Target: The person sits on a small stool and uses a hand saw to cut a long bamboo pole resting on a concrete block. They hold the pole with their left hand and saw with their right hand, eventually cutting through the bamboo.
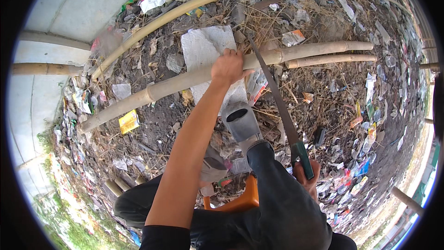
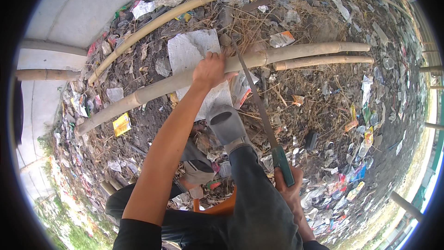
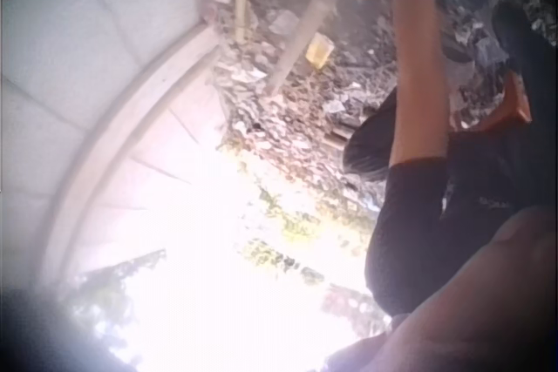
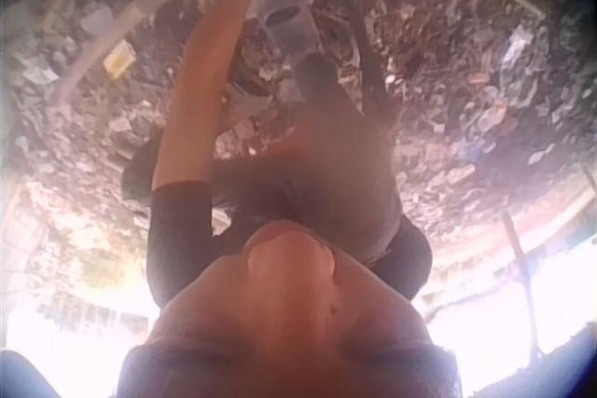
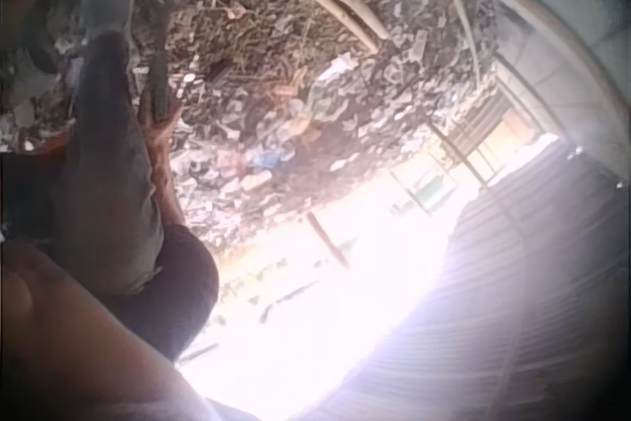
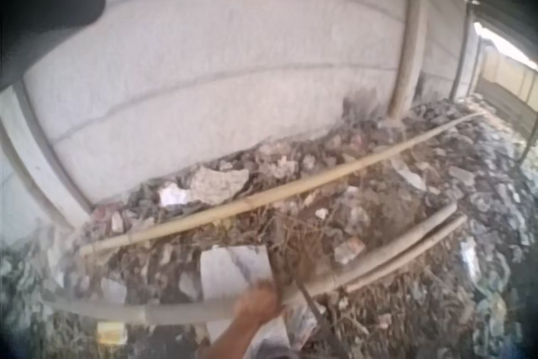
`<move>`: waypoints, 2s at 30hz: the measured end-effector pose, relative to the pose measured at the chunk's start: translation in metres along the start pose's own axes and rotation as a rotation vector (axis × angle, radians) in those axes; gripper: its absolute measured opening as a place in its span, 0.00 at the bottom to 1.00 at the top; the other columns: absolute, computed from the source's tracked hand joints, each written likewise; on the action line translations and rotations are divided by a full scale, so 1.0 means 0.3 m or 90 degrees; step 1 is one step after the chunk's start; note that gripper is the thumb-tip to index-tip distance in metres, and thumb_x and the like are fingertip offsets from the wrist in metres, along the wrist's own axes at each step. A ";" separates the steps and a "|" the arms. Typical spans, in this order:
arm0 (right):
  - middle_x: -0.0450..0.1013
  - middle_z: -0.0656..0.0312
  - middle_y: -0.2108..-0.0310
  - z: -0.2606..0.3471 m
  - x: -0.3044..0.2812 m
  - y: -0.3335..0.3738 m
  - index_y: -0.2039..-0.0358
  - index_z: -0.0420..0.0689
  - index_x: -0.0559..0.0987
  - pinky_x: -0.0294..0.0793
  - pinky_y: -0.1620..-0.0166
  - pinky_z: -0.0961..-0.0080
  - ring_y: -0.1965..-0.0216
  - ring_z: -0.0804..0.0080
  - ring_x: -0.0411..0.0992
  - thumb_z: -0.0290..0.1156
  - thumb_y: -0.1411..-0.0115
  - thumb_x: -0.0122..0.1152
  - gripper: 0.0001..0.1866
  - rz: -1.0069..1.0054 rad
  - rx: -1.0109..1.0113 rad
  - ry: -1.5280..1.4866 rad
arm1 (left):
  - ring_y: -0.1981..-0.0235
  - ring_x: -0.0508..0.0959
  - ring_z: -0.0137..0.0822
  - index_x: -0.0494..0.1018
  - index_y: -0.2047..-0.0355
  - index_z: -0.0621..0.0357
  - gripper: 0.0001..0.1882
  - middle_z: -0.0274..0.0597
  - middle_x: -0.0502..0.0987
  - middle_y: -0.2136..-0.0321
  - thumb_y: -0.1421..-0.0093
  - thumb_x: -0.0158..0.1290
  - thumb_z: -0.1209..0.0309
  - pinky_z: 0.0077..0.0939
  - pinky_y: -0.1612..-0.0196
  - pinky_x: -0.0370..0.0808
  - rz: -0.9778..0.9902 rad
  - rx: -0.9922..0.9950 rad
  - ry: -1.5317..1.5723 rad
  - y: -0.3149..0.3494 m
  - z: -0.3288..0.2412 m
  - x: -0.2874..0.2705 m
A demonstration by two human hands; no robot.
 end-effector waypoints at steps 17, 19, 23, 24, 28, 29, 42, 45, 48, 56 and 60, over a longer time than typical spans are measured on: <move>0.63 0.67 0.87 -0.006 0.353 -0.559 0.80 0.36 0.74 0.60 0.77 0.70 0.82 0.82 0.61 0.29 0.40 0.61 0.14 -0.091 -0.026 -0.308 | 0.52 0.77 0.51 0.73 0.53 0.58 0.15 0.49 0.78 0.58 0.28 0.47 0.60 0.48 0.51 0.74 -0.363 0.005 0.361 0.082 0.197 -0.081; 0.63 0.67 0.87 0.052 0.336 -0.566 0.80 0.36 0.74 0.60 0.77 0.70 0.81 0.82 0.60 0.29 0.40 0.60 0.14 -0.057 -0.047 -0.246 | 0.53 0.78 0.53 0.72 0.54 0.59 0.13 0.50 0.79 0.60 0.29 0.46 0.63 0.49 0.50 0.73 -0.255 -0.057 0.450 0.093 0.289 -0.047; 0.73 0.59 0.75 0.050 0.316 -0.551 0.69 0.35 0.77 0.70 0.70 0.70 0.75 0.73 0.71 0.32 0.41 0.69 0.13 -0.089 -0.050 -0.145 | 0.59 0.79 0.54 0.73 0.63 0.61 0.12 0.50 0.80 0.65 0.29 0.46 0.65 0.48 0.53 0.74 -0.294 -0.099 0.406 0.109 0.240 -0.099; 0.73 0.58 0.75 0.051 0.324 -0.552 0.67 0.34 0.77 0.71 0.68 0.69 0.73 0.71 0.72 0.33 0.41 0.70 0.14 -0.077 -0.039 -0.137 | 0.60 0.80 0.54 0.74 0.65 0.61 0.13 0.51 0.80 0.66 0.29 0.46 0.65 0.47 0.53 0.74 -0.310 -0.153 0.408 0.110 0.244 -0.098; 0.73 0.57 0.75 0.074 0.329 -0.536 0.66 0.33 0.78 0.71 0.68 0.69 0.72 0.72 0.71 0.33 0.41 0.70 0.15 -0.087 -0.043 -0.152 | 0.63 0.80 0.54 0.73 0.73 0.61 0.21 0.54 0.80 0.68 0.27 0.48 0.58 0.48 0.55 0.75 -0.373 -0.174 0.486 0.112 0.234 -0.126; 0.72 0.58 0.77 0.081 0.332 -0.529 0.69 0.34 0.77 0.70 0.70 0.68 0.73 0.74 0.70 0.33 0.41 0.69 0.14 -0.093 -0.044 -0.163 | 0.65 0.80 0.53 0.73 0.73 0.61 0.23 0.54 0.79 0.69 0.28 0.49 0.55 0.47 0.57 0.74 -0.352 -0.157 0.501 0.109 0.231 -0.126; 0.62 0.62 0.87 0.143 0.342 -0.525 0.81 0.36 0.72 0.59 0.78 0.69 0.81 0.81 0.60 0.26 0.42 0.60 0.12 -0.046 -0.142 -0.168 | 0.69 0.69 0.29 0.68 0.81 0.57 0.36 0.34 0.71 0.74 0.47 0.63 0.33 0.25 0.61 0.65 -0.168 0.183 0.949 0.196 0.170 -0.146; 0.61 0.63 0.87 0.150 0.339 -0.521 0.81 0.36 0.72 0.59 0.79 0.70 0.82 0.82 0.59 0.26 0.42 0.60 0.13 -0.056 -0.162 -0.176 | 0.68 0.70 0.30 0.69 0.80 0.57 0.41 0.36 0.72 0.72 0.53 0.62 0.26 0.26 0.59 0.66 -0.149 0.196 0.939 0.221 0.126 -0.195; 0.62 0.61 0.88 0.154 0.348 -0.518 0.81 0.36 0.73 0.60 0.79 0.69 0.83 0.80 0.61 0.26 0.42 0.61 0.13 -0.057 -0.165 -0.159 | 0.66 0.71 0.31 0.70 0.77 0.58 0.40 0.37 0.72 0.72 0.53 0.63 0.28 0.27 0.58 0.67 -0.151 0.218 0.950 0.231 0.121 -0.205; 0.64 0.57 0.87 0.161 0.348 -0.509 0.80 0.36 0.74 0.62 0.78 0.67 0.84 0.77 0.62 0.27 0.43 0.61 0.12 -0.054 -0.180 -0.133 | 0.55 0.75 0.45 0.77 0.61 0.61 0.23 0.50 0.78 0.60 0.42 0.61 0.51 0.42 0.45 0.66 -0.299 0.035 0.327 0.283 0.232 -0.194; 0.63 0.57 0.87 0.161 0.357 -0.518 0.80 0.36 0.75 0.62 0.79 0.67 0.84 0.78 0.62 0.26 0.43 0.62 0.10 -0.035 -0.200 -0.132 | 0.48 0.73 0.51 0.75 0.49 0.61 0.26 0.52 0.78 0.53 0.41 0.60 0.55 0.48 0.40 0.65 -0.394 0.029 0.169 0.332 0.242 -0.216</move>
Point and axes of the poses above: each hand's wrist, its own y-axis away from the middle knuckle, its own x-axis out of the palm, z = x × y, the point moved 8 cm from there along -y, towards the middle knuckle
